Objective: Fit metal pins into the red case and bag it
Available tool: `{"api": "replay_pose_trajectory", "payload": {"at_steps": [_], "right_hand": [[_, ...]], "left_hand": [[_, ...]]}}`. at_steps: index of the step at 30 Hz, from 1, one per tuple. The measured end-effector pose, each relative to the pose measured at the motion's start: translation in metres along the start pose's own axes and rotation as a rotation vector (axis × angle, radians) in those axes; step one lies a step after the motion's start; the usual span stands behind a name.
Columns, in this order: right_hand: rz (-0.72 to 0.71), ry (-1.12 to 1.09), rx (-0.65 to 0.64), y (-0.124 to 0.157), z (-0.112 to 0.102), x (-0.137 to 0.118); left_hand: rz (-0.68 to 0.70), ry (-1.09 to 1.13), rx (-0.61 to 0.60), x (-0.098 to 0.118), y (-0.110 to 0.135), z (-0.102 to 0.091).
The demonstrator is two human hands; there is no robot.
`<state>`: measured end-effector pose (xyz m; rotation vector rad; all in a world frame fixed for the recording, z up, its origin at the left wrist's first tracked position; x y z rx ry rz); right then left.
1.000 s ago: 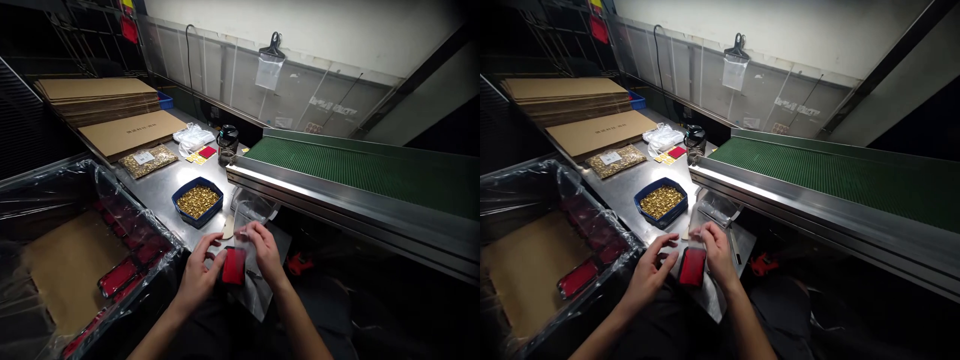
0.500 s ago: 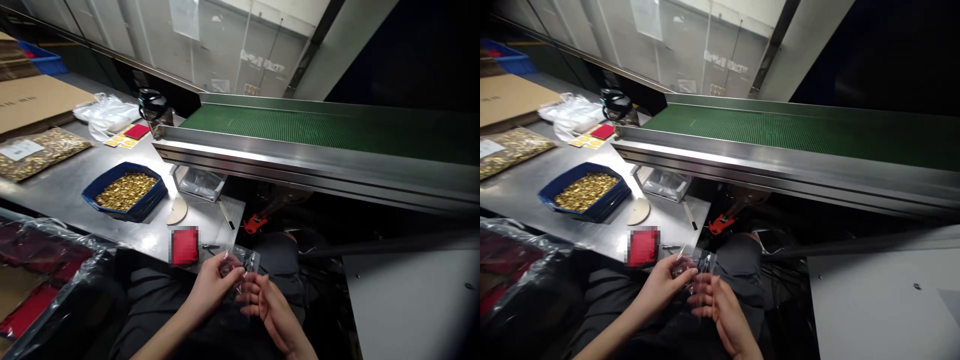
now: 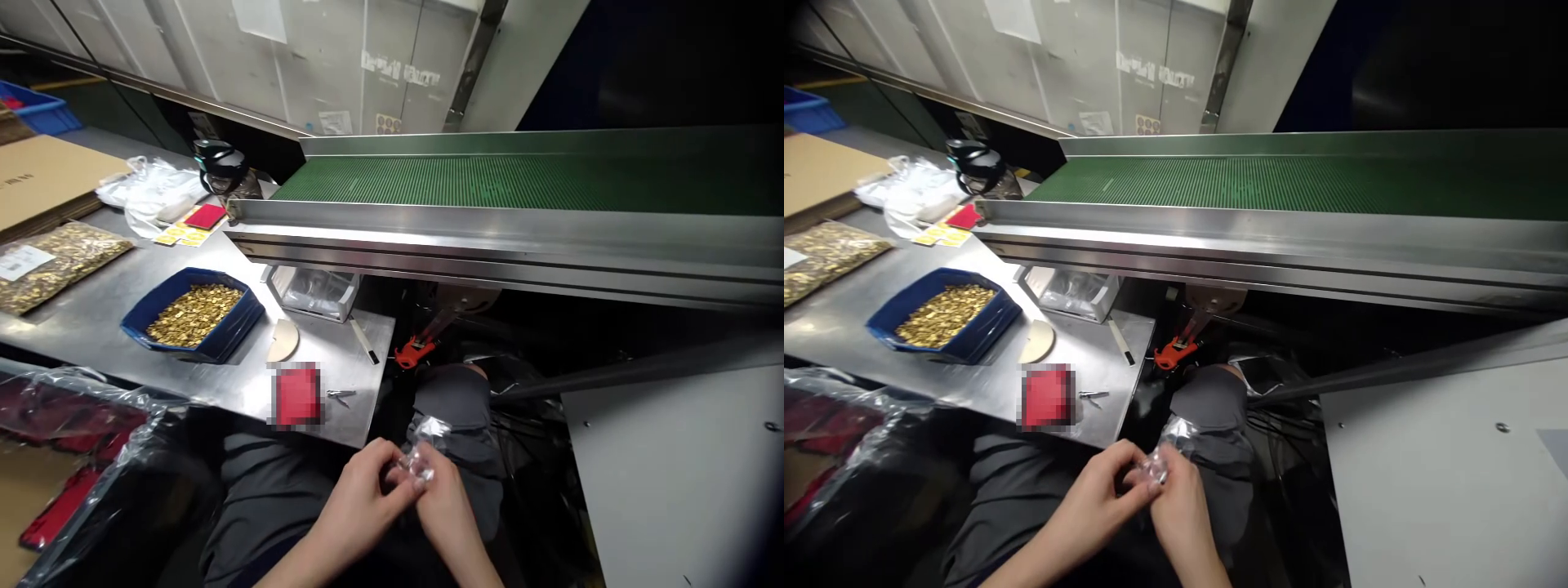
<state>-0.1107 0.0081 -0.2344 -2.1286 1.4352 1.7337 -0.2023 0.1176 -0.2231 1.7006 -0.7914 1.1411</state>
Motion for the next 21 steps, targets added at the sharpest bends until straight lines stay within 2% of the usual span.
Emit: {"api": "replay_pose_trajectory", "payload": {"at_steps": [2,5,9,11,13,17,19,21], "right_hand": [[-0.044,0.106,-0.022,0.002,0.007,-0.004],[-0.034,0.207,-0.038,0.000,0.011,0.000],[0.036,0.256,0.005,-0.003,-0.004,0.014],[0.035,0.281,0.055,-0.001,-0.013,0.013],[0.003,0.304,0.081,0.004,-0.015,0.004],[-0.093,0.402,-0.041,0.015,0.001,-0.013],[-0.079,0.565,-0.023,0.018,0.001,-0.012],[-0.047,0.703,0.055,0.020,-0.003,-0.009]], "left_hand": [[-0.050,-0.002,0.039,-0.012,-0.003,0.003],[-0.059,-0.001,0.075,-0.026,-0.006,-0.005],[-0.032,-0.052,0.136,-0.028,0.001,-0.031],[-0.026,-0.087,0.170,-0.027,0.007,-0.039],[-0.023,-0.097,0.176,-0.026,0.010,-0.036],[-0.035,-0.044,0.150,-0.034,0.006,-0.023],[-0.051,-0.026,0.243,-0.040,0.003,-0.031],[-0.053,-0.024,0.362,-0.043,0.006,-0.043]]}}
Point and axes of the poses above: each hand's wrist, its own y-axis away from the middle knuckle, its own z-axis out of the palm, x = y × z, the point moved 6 cm from there along -y, towards the middle knuckle, and after that the axes turned 2 degrees about y, right-handed, at the moved point
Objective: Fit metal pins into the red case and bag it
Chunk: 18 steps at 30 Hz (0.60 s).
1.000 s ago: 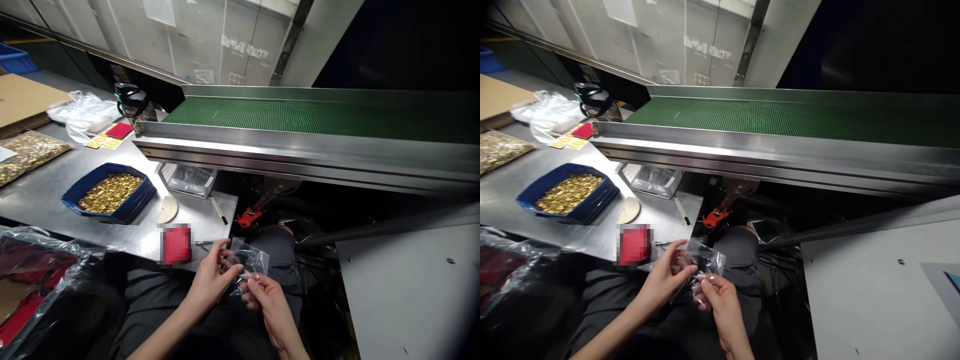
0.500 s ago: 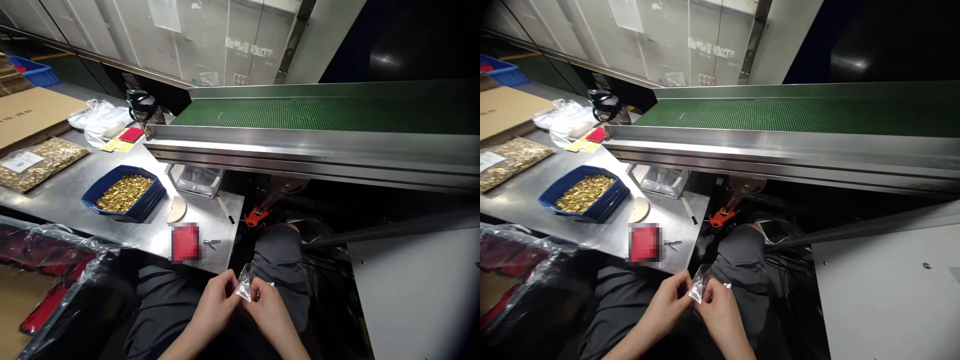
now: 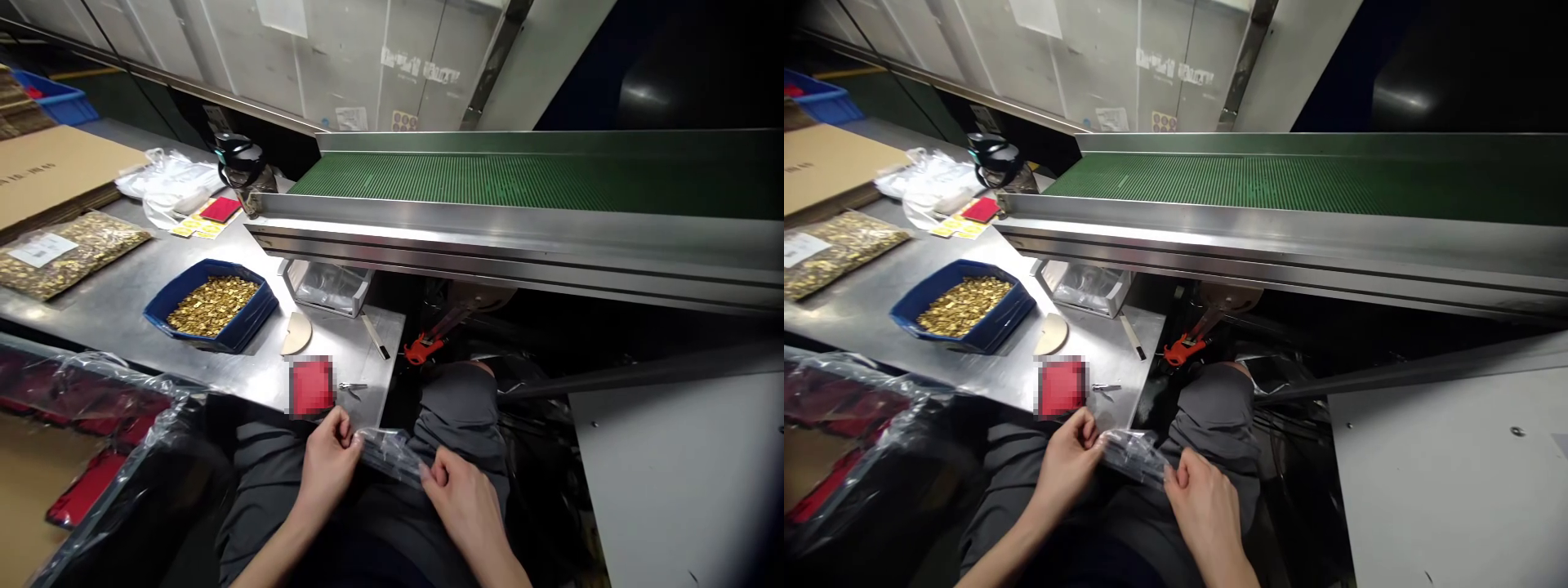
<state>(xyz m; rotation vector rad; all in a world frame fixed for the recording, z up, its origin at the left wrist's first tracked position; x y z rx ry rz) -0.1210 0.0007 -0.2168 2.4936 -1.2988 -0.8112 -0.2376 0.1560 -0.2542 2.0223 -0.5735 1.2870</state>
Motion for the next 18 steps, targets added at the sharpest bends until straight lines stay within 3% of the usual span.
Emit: {"api": "replay_pose_trajectory", "payload": {"at_steps": [2,9,12,15,18], "right_hand": [[-0.016,0.050,0.030,0.000,0.002,-0.002],[-0.022,0.053,0.041,-0.019,0.007,-0.039],[-0.166,-0.008,-0.072,-0.023,0.000,-0.057],[-0.271,-0.345,-0.293,-0.020,0.001,-0.069],[-0.100,-0.830,-0.462,-0.025,0.025,-0.081]], "left_hand": [[0.017,0.005,0.021,0.000,0.003,-0.007],[0.007,-0.026,-0.179,-0.011,0.030,-0.009],[-0.038,-0.033,-0.202,-0.028,0.041,-0.023],[-0.232,0.156,-0.144,-0.061,0.056,-0.045],[-0.446,0.336,-0.022,-0.097,0.075,-0.066]]}}
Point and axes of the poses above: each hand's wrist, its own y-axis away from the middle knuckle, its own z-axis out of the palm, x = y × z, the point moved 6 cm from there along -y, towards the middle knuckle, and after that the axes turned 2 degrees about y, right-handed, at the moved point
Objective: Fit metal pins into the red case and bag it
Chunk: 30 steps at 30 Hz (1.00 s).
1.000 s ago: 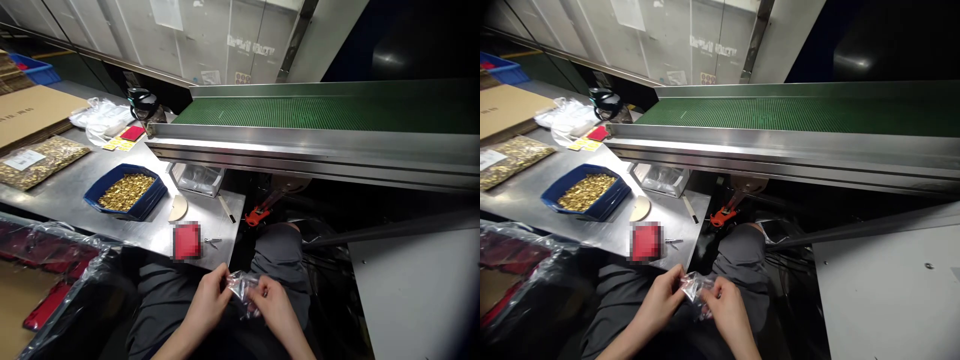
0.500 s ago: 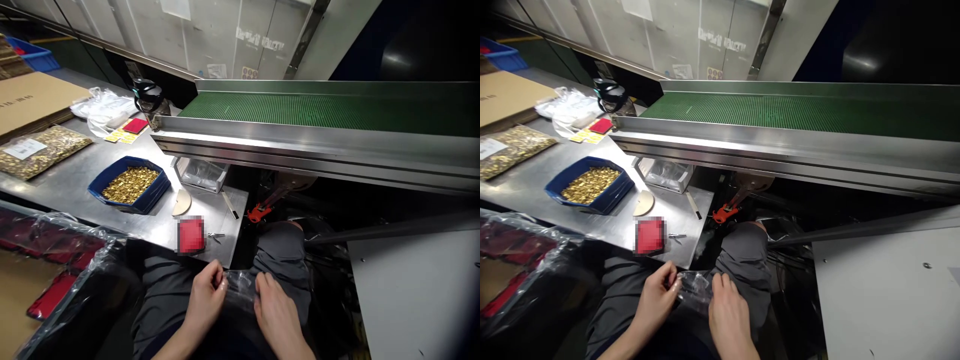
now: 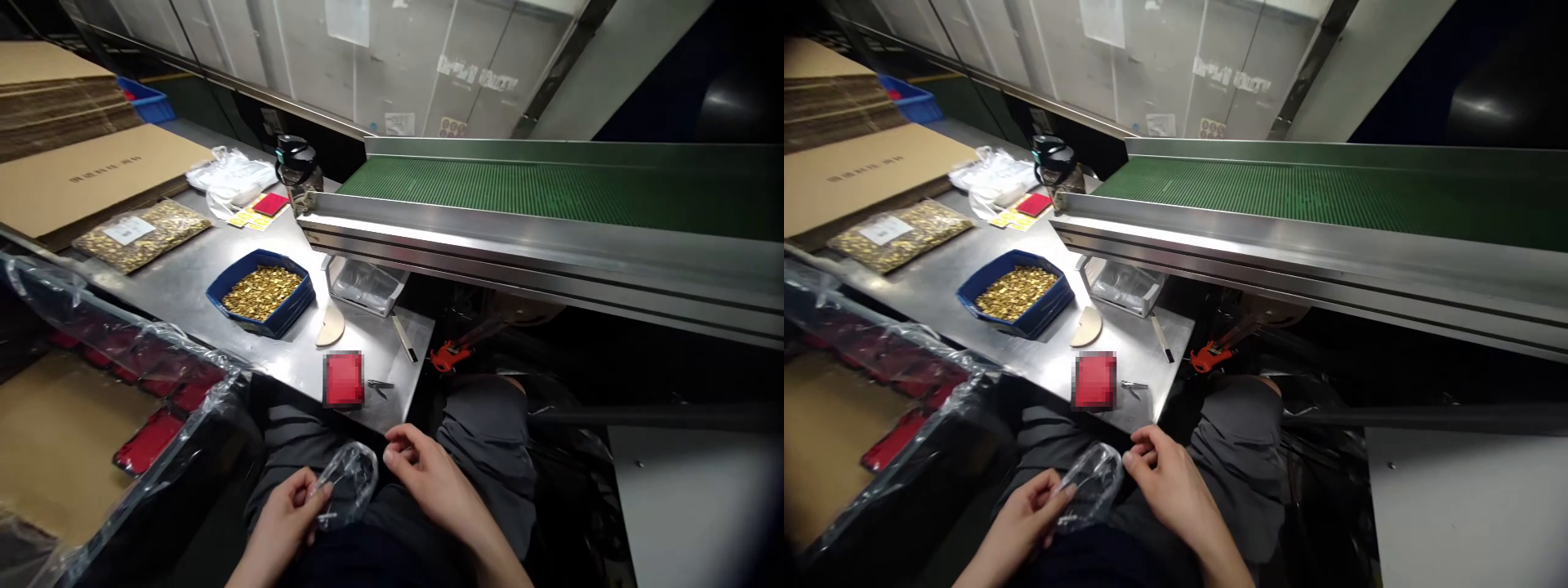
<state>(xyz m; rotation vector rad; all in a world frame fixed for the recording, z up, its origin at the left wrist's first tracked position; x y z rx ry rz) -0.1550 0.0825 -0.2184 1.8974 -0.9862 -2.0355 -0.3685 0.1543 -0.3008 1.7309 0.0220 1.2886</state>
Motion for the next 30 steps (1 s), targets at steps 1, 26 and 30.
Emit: {"api": "replay_pose_trajectory", "payload": {"at_steps": [1,26,30], "right_hand": [[0.047,-0.110,-0.003,-0.011,0.012,0.005],[-0.479,0.981,-0.191,0.041,0.048,0.014],[-0.382,1.083,-0.205,0.036,0.053,0.027]], "left_hand": [[-0.034,0.019,0.038,-0.008,0.001,-0.009],[0.079,-0.357,0.164,0.007,-0.004,-0.027],[0.175,-0.532,0.195,0.024,0.008,-0.021]]}}
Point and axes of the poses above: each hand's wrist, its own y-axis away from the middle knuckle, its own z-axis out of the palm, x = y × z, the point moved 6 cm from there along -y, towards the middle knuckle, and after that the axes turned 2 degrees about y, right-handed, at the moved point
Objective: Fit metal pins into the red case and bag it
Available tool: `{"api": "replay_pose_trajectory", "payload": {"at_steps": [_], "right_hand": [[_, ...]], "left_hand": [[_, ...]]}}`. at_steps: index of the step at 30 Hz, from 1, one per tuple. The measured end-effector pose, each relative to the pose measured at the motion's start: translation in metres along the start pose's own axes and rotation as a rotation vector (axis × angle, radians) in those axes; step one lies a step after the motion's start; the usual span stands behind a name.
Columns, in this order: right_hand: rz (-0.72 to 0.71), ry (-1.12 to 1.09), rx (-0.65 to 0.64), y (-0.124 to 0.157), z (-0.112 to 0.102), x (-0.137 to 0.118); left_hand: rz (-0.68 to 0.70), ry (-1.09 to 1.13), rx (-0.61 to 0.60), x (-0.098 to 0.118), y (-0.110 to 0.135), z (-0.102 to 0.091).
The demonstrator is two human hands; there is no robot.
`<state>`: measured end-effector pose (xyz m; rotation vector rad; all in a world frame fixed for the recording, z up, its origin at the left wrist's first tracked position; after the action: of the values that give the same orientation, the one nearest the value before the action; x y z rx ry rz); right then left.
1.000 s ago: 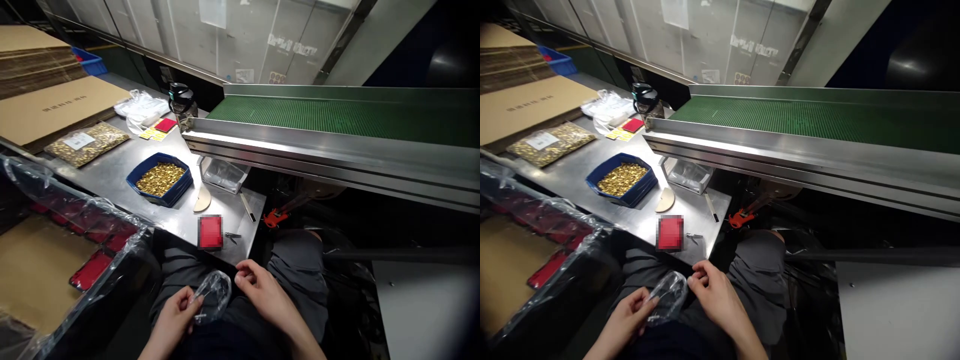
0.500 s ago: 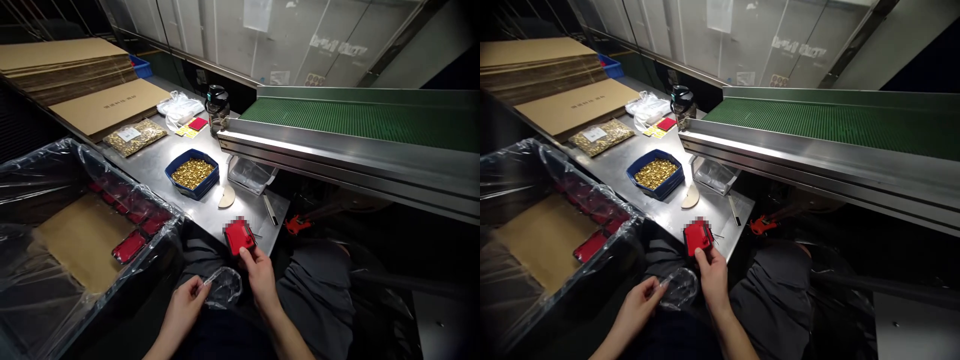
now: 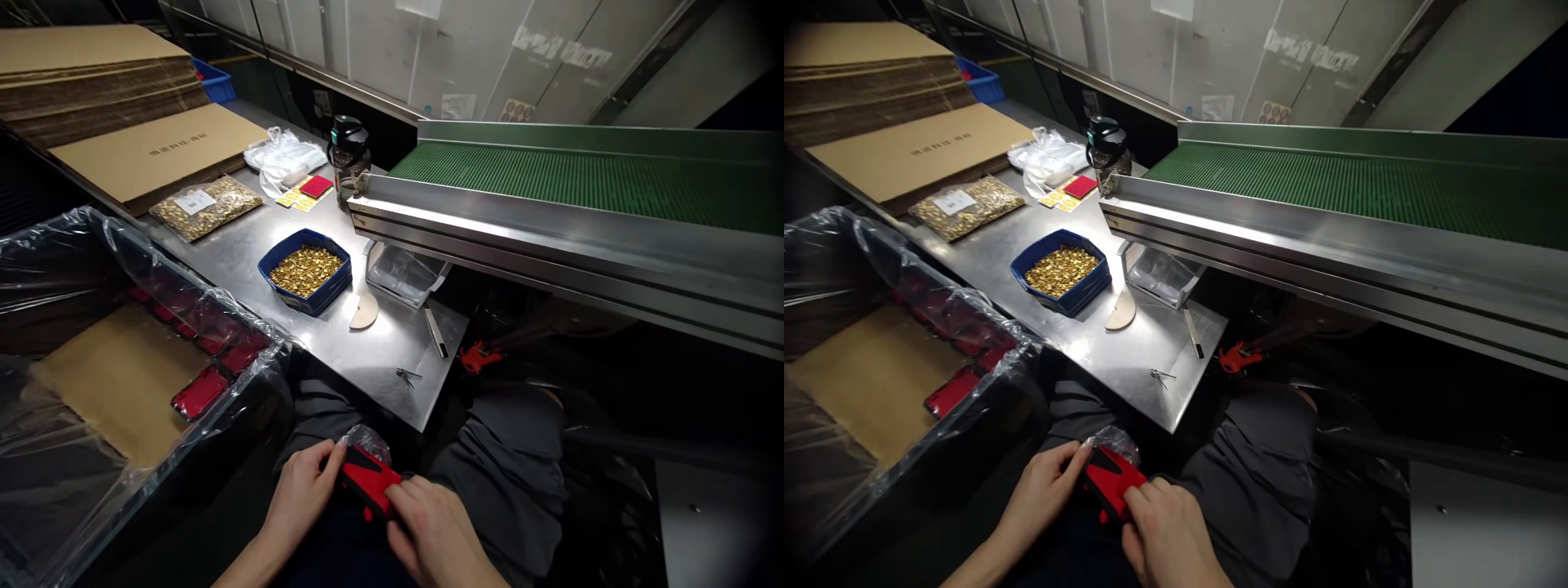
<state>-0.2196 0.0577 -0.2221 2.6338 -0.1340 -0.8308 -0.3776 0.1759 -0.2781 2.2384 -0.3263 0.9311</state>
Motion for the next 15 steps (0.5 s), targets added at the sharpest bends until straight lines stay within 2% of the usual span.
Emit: {"api": "replay_pose_trajectory", "payload": {"at_steps": [5,10,13,15], "right_hand": [[0.183,-0.120,0.055,-0.003,-0.011,0.007],[0.338,-0.354,0.126,-0.001,-0.017,0.017],[0.378,-0.473,0.116,0.000,-0.013,0.021],[0.339,-0.449,0.115,0.000,-0.011,0.020]], "left_hand": [[0.151,-0.212,-0.009,0.020,0.010,0.001],[0.161,-0.346,-0.042,0.034,0.010,0.002],[0.199,-0.355,-0.112,0.046,0.014,0.003],[0.246,-0.335,-0.156,0.053,0.017,0.004]]}}
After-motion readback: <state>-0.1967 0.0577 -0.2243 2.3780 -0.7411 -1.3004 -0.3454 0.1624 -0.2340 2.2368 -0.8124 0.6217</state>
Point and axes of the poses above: each hand's wrist, its own y-axis away from the middle knuckle, its own z-axis out of the palm, x = y × z, the point moved 6 cm from there along -y, towards the middle knuckle, and after that the axes turned 2 degrees about y, right-handed, at the moved point
